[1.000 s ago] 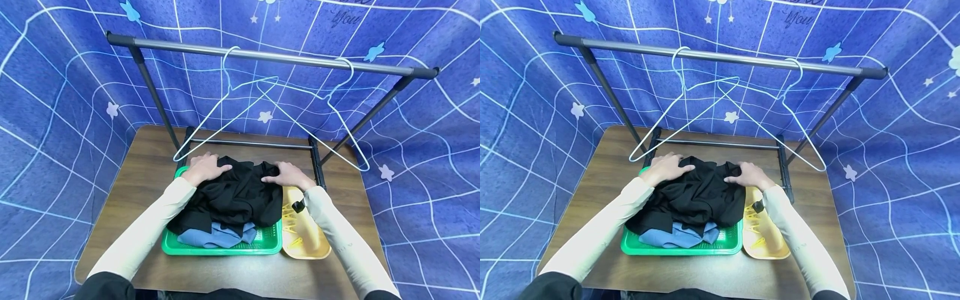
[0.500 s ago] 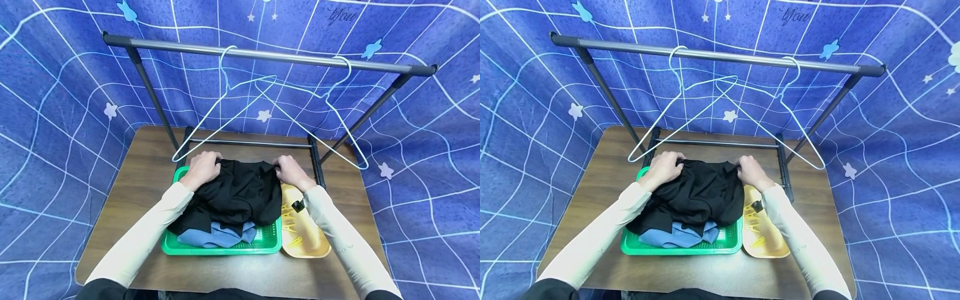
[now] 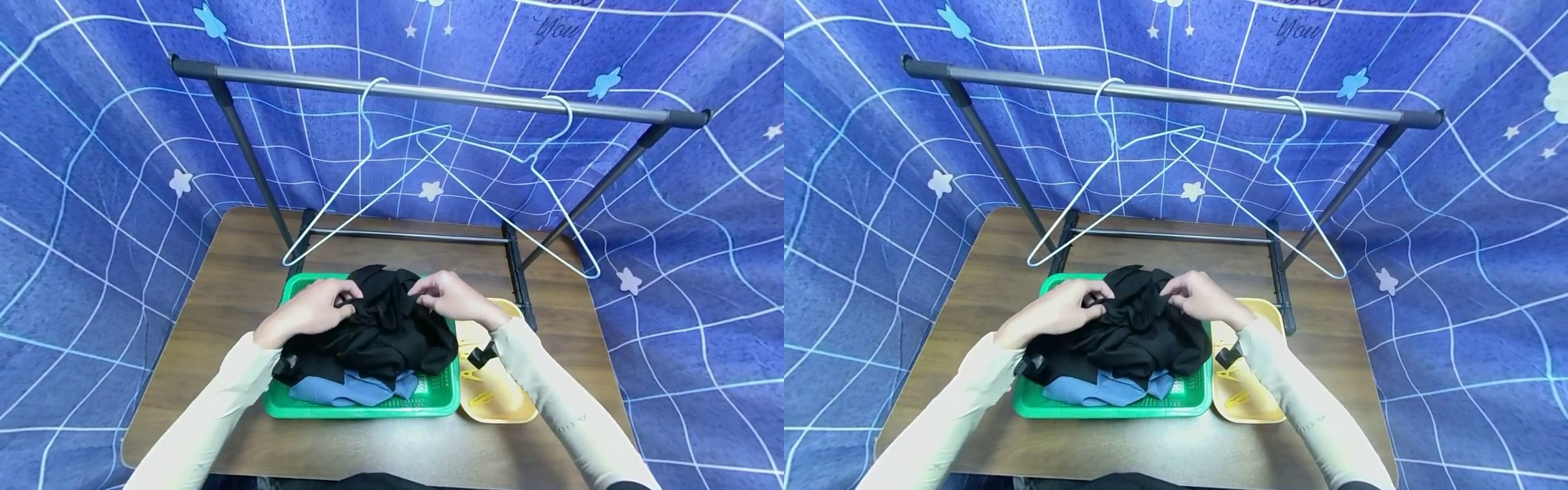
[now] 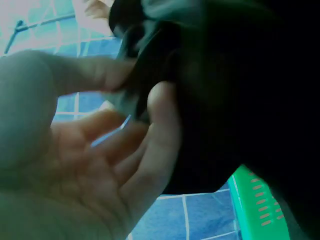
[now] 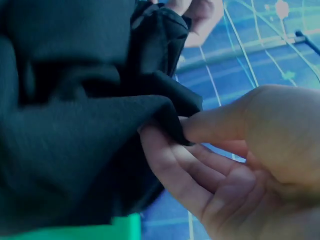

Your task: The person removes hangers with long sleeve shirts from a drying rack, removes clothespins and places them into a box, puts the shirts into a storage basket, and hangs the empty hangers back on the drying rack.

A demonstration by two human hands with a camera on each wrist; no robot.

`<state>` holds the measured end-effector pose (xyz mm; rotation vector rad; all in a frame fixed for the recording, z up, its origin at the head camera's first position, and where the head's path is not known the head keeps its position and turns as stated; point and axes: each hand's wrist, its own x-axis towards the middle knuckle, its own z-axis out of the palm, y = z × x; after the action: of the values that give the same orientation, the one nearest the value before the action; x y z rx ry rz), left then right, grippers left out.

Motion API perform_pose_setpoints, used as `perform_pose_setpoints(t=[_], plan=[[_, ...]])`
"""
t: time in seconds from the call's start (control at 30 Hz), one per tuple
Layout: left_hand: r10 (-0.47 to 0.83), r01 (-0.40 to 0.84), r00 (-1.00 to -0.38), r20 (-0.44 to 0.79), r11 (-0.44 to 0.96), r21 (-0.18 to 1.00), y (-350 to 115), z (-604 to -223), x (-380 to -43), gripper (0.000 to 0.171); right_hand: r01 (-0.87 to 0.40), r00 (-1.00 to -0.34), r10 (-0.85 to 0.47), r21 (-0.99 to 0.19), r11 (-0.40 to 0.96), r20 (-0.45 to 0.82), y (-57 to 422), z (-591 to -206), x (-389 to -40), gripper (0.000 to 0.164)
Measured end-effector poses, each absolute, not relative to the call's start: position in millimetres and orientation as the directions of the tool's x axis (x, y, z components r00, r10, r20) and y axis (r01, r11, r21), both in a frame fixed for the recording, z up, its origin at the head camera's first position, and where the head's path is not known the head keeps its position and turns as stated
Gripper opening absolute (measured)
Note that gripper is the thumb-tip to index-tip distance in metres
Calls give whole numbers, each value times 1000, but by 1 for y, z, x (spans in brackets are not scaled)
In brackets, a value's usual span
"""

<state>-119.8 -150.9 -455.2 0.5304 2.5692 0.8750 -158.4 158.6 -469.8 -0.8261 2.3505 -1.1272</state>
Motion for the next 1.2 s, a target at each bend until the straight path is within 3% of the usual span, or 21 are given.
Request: perform_pose_setpoints(t=[0.2, 0.3, 0.4, 0.6, 0.83, 1.0, 1.2], plan=[[589, 338, -748, -306, 734, 589, -148, -454, -101, 17, -433, -585, -802, -788, 437, -123, 140, -483, -144, 20], [623, 391, -708, -333, 738, 550, -144, -460, -96, 20, -481, -538, -829, -751, 452, -154, 133, -488, -139, 17], [641, 449, -694, -327, 741, 499, -139, -469, -92, 22, -513, -510, -836, -708, 485, -203, 127, -492, -136, 25], [570, 407, -707, -418, 812, 418, -130, -483, -98, 36, -576, -501, -813, -587, 569, -297, 116, -496, -134, 42], [562, 394, -621, -547, 827, 402, -121, -504, -119, 43, -567, -505, -760, -506, 650, -409, 105, -510, -140, 50], [546, 365, -598, -587, 838, 407, -115, -519, -128, 53, -518, -496, -712, -489, 702, -497, 98, -525, -150, 50], [536, 361, -573, -620, 844, 396, -111, -526, -136, 67, -518, -489, -727, -510, 686, -481, 101, -588, -172, 55]])
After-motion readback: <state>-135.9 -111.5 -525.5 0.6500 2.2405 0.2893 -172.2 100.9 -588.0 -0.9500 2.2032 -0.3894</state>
